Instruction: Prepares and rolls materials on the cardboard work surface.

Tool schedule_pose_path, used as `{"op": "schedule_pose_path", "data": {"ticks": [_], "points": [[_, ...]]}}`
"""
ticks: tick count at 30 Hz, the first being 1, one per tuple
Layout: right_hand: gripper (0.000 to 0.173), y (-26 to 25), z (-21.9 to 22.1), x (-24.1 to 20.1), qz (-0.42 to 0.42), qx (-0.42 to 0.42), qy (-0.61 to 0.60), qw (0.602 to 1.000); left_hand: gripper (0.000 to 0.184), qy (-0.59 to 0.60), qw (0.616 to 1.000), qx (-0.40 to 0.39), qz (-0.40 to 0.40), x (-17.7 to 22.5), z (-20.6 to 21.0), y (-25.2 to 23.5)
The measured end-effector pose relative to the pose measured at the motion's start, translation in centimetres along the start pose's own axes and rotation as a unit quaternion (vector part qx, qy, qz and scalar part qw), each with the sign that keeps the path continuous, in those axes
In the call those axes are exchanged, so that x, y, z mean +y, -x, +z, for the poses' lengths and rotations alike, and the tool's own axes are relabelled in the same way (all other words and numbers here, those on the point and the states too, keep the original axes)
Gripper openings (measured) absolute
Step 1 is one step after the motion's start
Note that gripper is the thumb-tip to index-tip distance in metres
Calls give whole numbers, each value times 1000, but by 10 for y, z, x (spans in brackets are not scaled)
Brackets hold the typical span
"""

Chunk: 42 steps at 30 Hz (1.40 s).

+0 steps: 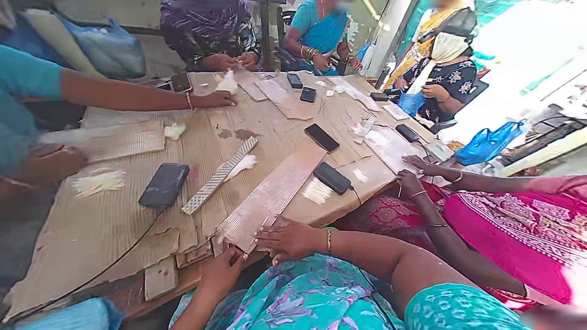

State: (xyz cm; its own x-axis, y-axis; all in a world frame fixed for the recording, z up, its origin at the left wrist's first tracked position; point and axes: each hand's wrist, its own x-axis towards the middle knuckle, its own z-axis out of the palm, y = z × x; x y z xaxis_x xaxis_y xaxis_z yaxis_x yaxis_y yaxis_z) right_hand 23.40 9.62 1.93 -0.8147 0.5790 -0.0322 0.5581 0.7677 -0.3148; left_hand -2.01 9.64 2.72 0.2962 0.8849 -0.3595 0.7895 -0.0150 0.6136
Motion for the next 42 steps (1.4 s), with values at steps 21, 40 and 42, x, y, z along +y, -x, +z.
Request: {"op": "schedule_pose_path", "data": {"ticks": [21, 40, 42], "points": [[73, -27, 1, 6, 58, 6, 10, 998, 25, -11, 998, 53, -19, -9, -8, -10], [73, -77, 0, 17, 81, 58, -2, 995, 23, -42, 991, 120, -28, -8, -16, -15], [76, -60, 2, 10, 81, 34, -9, 996, 23, -34, 994, 103, -27, -7, -11, -10]]}}
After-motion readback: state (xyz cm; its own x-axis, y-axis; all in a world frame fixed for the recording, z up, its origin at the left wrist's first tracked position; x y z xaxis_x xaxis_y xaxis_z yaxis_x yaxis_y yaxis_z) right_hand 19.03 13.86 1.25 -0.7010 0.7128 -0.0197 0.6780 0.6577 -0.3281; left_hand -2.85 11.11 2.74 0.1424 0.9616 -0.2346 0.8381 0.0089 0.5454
